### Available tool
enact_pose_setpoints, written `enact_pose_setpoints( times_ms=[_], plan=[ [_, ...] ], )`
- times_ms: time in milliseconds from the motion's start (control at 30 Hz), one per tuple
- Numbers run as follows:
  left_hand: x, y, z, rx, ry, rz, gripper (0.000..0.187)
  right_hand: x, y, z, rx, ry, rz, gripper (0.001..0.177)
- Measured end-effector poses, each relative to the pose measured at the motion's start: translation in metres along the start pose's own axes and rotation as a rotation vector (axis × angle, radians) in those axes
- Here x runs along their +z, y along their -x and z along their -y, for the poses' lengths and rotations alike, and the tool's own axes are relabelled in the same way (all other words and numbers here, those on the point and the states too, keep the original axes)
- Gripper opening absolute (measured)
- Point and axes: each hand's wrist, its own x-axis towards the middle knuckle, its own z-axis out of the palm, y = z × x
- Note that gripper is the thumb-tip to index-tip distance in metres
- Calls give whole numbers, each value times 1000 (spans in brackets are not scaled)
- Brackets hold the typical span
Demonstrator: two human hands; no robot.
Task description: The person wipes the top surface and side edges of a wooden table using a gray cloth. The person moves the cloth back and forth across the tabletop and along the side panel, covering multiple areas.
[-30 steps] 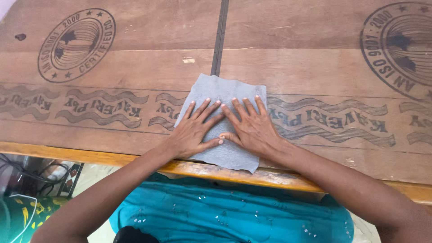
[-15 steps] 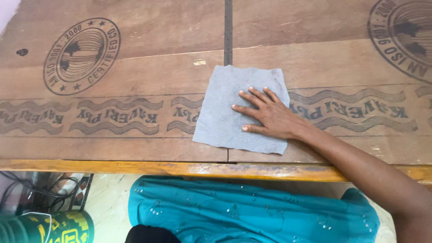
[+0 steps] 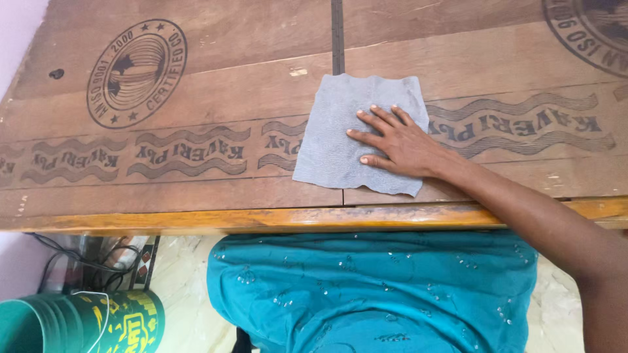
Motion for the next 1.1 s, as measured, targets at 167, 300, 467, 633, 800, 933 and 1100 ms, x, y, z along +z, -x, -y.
enact_pose_setpoints(
  times_ms=[167,300,467,633,800,933,1100],
  plan=[
    [19,8,14,151,-156,-111,46,-1,9,4,2,10,-13,64],
    [34,27,30,83,-241,-217,49,-8,7,8,49,-21,30,65],
    [146,62,119,-973,203,-377,59,-7,-25,34,145,-121,14,79],
    [275,56,226,-1605,679,-1148,58,-5,-51,21,145,-6,176,92],
    [331,49,242,-1849,360,-718,58,-20,-45,-63,386,1,144,87],
    [319,56,230,-1772,477,-745,58,-18,-37,-54,414,147,112,91],
    [308,63,231,-1765,838,-908,57,9,-34,43,-136,-56,171,84]
  ],
)
